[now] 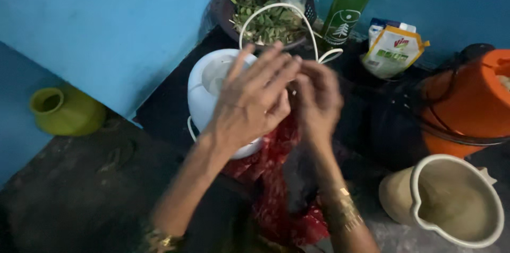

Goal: The person wipes the exterior of a white electric appliance with a red patterned cloth. They clean the body, the top opening, and the power cord, then place the cloth on the counter.

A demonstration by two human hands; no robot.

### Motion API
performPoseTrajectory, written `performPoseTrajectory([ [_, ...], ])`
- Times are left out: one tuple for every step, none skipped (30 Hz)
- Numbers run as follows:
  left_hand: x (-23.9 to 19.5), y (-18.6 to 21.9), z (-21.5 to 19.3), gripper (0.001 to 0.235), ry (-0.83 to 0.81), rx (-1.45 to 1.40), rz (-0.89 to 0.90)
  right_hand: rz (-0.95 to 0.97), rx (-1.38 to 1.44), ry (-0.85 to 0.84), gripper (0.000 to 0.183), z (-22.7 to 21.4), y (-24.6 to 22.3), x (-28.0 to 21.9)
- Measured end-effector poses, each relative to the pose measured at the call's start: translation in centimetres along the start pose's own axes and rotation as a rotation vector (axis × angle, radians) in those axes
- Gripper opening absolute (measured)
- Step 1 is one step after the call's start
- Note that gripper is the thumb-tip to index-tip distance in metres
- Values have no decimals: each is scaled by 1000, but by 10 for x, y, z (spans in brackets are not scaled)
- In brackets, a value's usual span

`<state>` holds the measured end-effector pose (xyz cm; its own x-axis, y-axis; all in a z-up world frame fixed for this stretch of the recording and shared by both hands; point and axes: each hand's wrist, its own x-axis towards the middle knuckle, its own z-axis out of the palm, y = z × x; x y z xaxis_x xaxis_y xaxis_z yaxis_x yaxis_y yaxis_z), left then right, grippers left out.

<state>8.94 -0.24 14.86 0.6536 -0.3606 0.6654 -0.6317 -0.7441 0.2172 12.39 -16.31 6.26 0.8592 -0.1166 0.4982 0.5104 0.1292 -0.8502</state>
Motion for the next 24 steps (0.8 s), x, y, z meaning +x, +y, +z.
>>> performPoseTrajectory([
  [0, 4, 4, 53, -46, 24, -7, -62, -4, -128, 40, 16, 4, 7],
  [0, 2, 5, 53, -43, 55, -37, -21, 31, -156, 42, 26, 8, 10],
  [0, -2, 7, 53, -46, 83, -72, 28, 67, -183, 44, 35, 13, 10],
  [-1, -6, 9, 54, -49, 112, -106, 76, 103, -211, 46, 39, 18, 8],
  [-3, -6, 13, 57, -87, 136, -97, 9, -46, -200, 47, 35, 24, 2],
  [-4, -5, 19, 59, -124, 159, -87, -58, -195, -190, 47, 29, 30, -9],
  [-3, -5, 23, 61, -160, 178, -71, -130, -348, -176, 48, 21, 37, -20],
  [-1, -7, 27, 62, -143, 208, -68, -145, -414, -165, 48, 16, 46, -32],
  [0, -8, 30, 62, -132, 235, -62, -156, -483, -148, 49, 10, 55, -50],
  [0, -7, 33, 63, -120, 261, -55, -166, -552, -132, 49, 4, 64, -69],
  [0, -6, 33, 63, -123, 272, -53, -187, -598, -88, 49, 0, 71, -91],
  [-3, -5, 31, 63, -125, 283, -51, -208, -645, -45, 49, -2, 77, -111],
  [-3, -5, 29, 63, -126, 300, -49, -202, -738, -46, 53, -6, 82, -125],
  [-2, -3, 28, 62, -142, 311, -33, -194, -831, -47, 58, -9, 86, -135],
  [-3, -2, 26, 61, -160, 328, -25, -184, -917, -56, 62, -11, 87, -144],
  [-4, -1, 23, 60, -178, 345, -17, -110, -942, -65, 64, -18, 84, -150],
  [-4, 0, 21, 61, -209, 389, 29, -44, -959, -74, 66, -27, 79, -151],
  [-5, 3, 19, 62, -240, 433, 75, 22, -975, -84, 68, -35, 72, -151],
  [-6, 5, 18, 62, -268, 476, 115, 97, -1007, -119, 65, -43, 62, -151],
  [-7, 6, 17, 58, -290, 515, 159, 172, -1039, -154, 62, -52, 52, -151],
  [-10, 8, 16, 54, -318, 547, 202, 256, -1073, -191, 59, -59, 43, -153],
  [-13, 10, 17, 50, -346, 580, 245, 233, -1019, -231, 46, -62, 38, -152],
  [-15, 13, 18, 50, -392, 597, 241, 213, -967, -261, 32, -63, 34, -150],
  [-17, 16, 18, 49, -437, 615, 238, 192, -915, -289, 19, -62, 28, -147],
])
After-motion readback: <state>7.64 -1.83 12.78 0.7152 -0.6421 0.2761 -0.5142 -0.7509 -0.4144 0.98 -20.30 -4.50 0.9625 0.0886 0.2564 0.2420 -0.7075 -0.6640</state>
